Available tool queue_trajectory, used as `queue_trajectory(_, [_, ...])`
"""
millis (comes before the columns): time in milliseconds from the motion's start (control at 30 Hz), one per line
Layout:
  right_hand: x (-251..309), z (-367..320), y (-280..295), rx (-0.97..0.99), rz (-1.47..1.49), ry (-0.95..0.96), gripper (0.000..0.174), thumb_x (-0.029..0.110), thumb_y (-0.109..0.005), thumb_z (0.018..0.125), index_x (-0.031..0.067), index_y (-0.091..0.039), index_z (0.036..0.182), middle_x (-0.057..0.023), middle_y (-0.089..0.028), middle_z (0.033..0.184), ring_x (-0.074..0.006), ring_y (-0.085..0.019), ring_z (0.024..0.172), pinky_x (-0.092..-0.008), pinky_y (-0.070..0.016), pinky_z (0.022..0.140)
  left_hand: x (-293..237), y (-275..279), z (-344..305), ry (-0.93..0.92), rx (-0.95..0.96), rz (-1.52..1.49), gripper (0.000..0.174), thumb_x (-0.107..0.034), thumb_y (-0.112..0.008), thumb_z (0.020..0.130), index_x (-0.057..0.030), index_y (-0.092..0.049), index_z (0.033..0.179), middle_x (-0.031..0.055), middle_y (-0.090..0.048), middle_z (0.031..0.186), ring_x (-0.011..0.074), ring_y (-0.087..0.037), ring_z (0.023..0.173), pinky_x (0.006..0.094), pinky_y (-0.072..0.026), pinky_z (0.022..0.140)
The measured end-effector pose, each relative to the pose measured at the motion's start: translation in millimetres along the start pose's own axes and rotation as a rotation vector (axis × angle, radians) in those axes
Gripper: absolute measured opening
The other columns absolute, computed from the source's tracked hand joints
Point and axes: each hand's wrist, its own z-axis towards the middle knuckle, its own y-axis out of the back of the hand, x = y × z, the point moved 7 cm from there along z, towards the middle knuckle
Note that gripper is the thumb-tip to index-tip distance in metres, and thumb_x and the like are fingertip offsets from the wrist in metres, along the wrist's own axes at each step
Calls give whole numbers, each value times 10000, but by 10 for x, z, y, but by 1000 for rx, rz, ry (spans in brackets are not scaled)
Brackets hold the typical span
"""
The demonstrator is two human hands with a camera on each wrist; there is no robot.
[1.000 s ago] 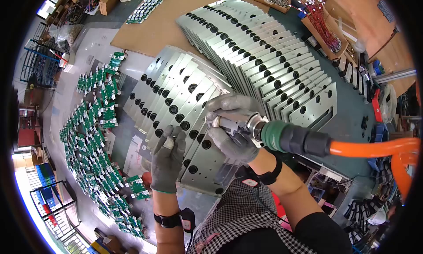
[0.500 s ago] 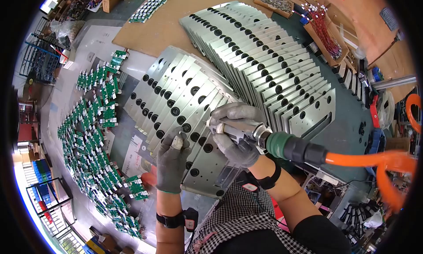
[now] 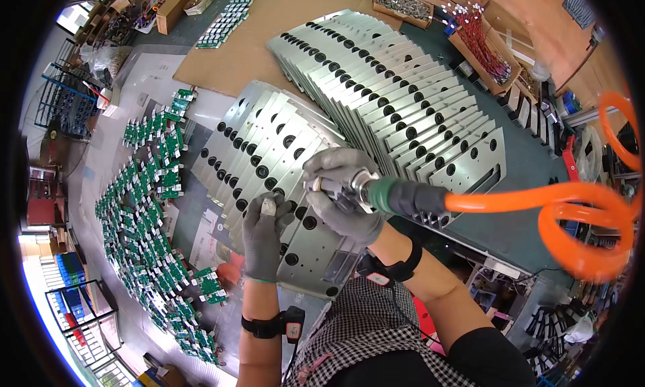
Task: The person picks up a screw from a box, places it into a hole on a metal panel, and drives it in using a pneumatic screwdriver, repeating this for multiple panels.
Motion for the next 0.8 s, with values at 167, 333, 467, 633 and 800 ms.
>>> queue_trajectory(167, [95, 27, 67, -21, 65, -40, 475, -143, -544, 731, 54, -366, 1125, -163, -562, 1038, -198, -607, 882, -316, -535, 733, 28, -37, 73, -68, -16, 74, 176, -114, -480, 939, 35, -523, 1024, 91, -561, 914, 138, -588, 780, 261, -523, 645])
queue_trajectory(333, [514, 105, 22, 76, 168, 138, 505, -133, -549, 741, 106, -373, 1149, -153, -565, 1001, -215, -610, 876, -361, -544, 742, 11, -96, 10, 66, 65, 234, 200, -147, -474, 950, 12, -522, 1062, 88, -575, 953, 163, -616, 814, 247, -519, 675])
queue_trajectory(467, [583, 91, 27, 80, 221, 69, 491, -94, -609, 758, 113, -374, 1136, -147, -559, 1026, -209, -609, 879, -359, -545, 756, 7, -183, -64, 106, 115, 198, 211, -173, -462, 963, 10, -535, 1038, 76, -581, 887, 124, -605, 768, 249, -525, 627])
queue_trajectory(633, [509, 69, 1, -63, 309, 40, 441, 7, -664, 744, 82, -449, 1122, -136, -593, 997, -232, -634, 845, -396, -544, 718, -12, -162, -89, 105, 175, 259, 250, -237, -506, 951, -24, -542, 1078, 48, -578, 891, 126, -591, 750, 255, -512, 627])
queue_trajectory(800, [489, 31, -5, -94, 298, 28, 441, 12, -633, 720, 89, -460, 1119, -127, -590, 1005, -239, -632, 831, -398, -537, 674, 157, -101, -151, 326, 222, 44, 317, -278, -542, 932, -21, -535, 1119, 36, -567, 859, 121, -571, 735, 254, -507, 621])
